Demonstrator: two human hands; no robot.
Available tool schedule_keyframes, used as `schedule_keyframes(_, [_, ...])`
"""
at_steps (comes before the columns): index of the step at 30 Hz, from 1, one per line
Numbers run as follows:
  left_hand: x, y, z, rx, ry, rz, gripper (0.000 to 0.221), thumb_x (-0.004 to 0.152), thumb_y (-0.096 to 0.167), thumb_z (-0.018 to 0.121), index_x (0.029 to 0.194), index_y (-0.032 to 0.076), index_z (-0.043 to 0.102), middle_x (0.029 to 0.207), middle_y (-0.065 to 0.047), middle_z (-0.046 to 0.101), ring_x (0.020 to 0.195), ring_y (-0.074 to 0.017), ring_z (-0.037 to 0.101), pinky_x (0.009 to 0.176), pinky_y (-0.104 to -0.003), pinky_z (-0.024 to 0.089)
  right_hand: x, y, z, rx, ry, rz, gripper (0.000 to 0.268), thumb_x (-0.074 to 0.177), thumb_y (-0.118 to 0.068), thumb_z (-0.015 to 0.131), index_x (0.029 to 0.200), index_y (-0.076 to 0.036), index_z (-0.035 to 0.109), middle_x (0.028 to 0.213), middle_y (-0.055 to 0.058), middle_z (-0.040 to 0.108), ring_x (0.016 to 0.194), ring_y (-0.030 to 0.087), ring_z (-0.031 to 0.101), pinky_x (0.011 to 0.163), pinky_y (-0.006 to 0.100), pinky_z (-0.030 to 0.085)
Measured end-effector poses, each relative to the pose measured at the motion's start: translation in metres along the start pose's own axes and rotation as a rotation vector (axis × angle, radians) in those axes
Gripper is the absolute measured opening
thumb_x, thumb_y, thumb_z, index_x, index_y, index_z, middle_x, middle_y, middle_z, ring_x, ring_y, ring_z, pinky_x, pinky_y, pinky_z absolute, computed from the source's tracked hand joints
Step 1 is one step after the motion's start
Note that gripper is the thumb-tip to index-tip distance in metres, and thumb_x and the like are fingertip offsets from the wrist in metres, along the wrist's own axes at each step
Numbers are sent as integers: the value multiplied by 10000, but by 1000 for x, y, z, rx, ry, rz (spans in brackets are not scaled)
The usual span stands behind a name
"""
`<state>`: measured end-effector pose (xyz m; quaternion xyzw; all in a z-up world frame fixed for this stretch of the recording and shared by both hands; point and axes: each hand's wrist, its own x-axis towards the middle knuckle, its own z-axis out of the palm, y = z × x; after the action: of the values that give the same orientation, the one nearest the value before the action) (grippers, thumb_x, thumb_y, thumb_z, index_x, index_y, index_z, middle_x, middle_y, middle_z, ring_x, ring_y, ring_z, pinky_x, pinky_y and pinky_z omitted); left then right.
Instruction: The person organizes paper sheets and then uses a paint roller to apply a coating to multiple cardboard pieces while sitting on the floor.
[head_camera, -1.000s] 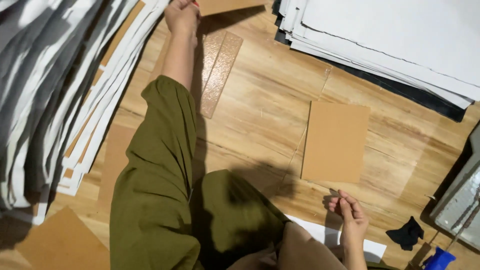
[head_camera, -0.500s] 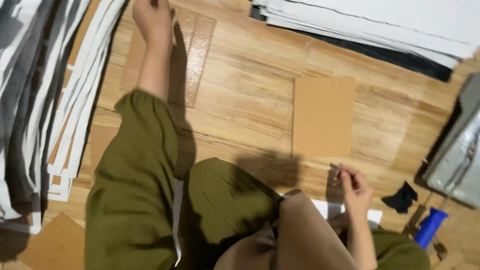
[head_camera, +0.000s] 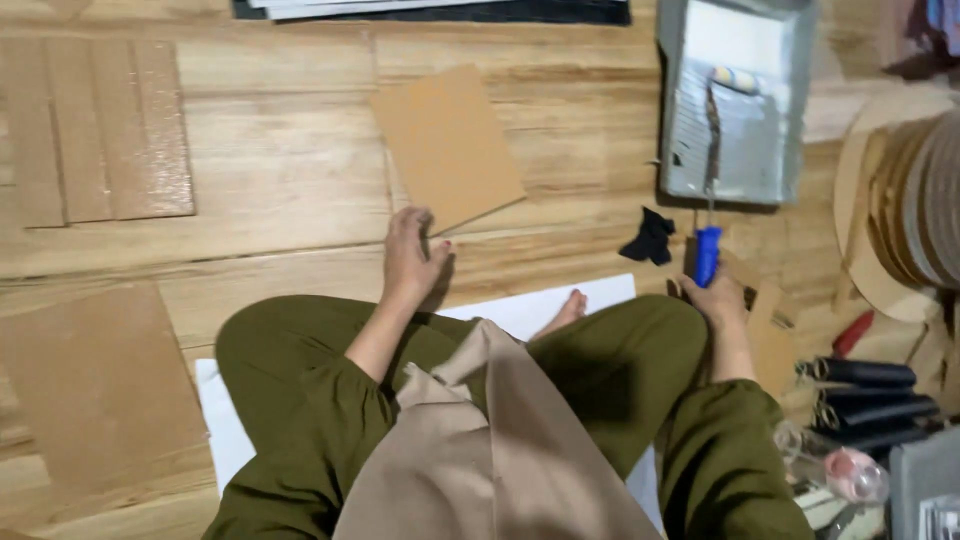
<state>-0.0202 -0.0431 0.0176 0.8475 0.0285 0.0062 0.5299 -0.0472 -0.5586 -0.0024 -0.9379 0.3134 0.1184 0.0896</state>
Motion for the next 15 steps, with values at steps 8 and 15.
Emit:
schedule_keyframes(8, [11, 3, 24, 391, -32, -198, 789, 625, 230, 798, 1294, 104, 398, 1246, -111, 360, 1098, -378, 436, 882, -528, 406, -28, -1, -29, 132, 146, -55, 452, 789, -312, 569, 1193, -158, 434, 975, 195, 599, 948, 401, 572, 751, 519, 458])
schedule_keyframes(15, [3, -6, 19, 321, 124, -104, 689, 657, 211, 796, 1234, 56, 454, 1137, -134, 421, 1008, -401, 491, 845, -512, 438, -219, -94, -159, 188, 72, -294, 576, 861, -135, 523, 1393, -245, 331, 1080, 391, 515, 990, 542, 484, 804, 570, 414])
